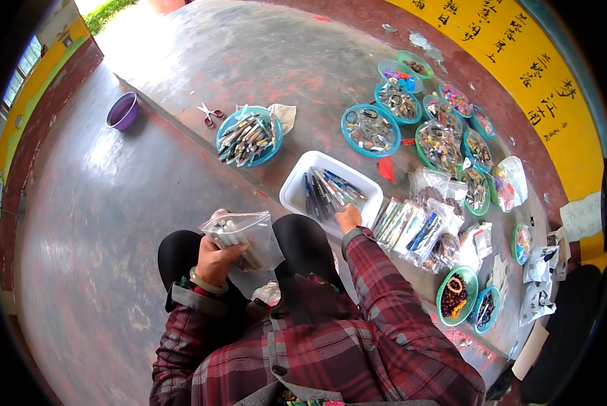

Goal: The person sits on the floor and repeatedly picks up pens from a white tray, places them into a clear plastic bag, and sets the bag down. The person continues this process, handling pens one at a time and occasionally adjusting the bag.

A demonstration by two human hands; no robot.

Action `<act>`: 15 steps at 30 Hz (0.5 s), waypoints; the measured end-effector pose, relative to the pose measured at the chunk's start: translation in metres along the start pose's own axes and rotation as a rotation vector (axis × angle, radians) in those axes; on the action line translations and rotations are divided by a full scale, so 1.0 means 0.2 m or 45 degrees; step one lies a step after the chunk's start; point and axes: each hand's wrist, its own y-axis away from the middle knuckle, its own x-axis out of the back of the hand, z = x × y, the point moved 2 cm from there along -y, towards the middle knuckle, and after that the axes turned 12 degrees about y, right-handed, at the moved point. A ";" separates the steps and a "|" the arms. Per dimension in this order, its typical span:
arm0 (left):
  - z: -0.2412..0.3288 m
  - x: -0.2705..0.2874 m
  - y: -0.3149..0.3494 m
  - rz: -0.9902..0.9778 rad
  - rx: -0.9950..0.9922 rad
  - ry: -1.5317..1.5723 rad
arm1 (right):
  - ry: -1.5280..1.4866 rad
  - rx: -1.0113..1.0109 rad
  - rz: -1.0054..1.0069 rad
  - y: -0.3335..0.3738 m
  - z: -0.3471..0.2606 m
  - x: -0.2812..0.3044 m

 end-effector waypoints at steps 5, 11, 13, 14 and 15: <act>-0.01 -0.01 -0.01 -0.023 -0.014 -0.007 | -0.607 -0.051 0.117 0.01 0.16 -0.05; -0.01 -0.07 0.01 -0.104 0.039 -0.187 | -1.307 -0.097 0.163 0.25 0.21 0.35; -0.05 -0.04 0.00 -0.177 0.037 -0.290 | -1.448 -0.023 0.223 0.31 0.22 0.52; -0.07 -0.04 -0.01 -0.207 0.068 -0.308 | -1.522 0.019 0.255 0.35 0.22 0.62; -0.08 -0.05 -0.01 -0.233 0.099 -0.325 | -1.554 0.056 0.308 0.38 0.22 0.72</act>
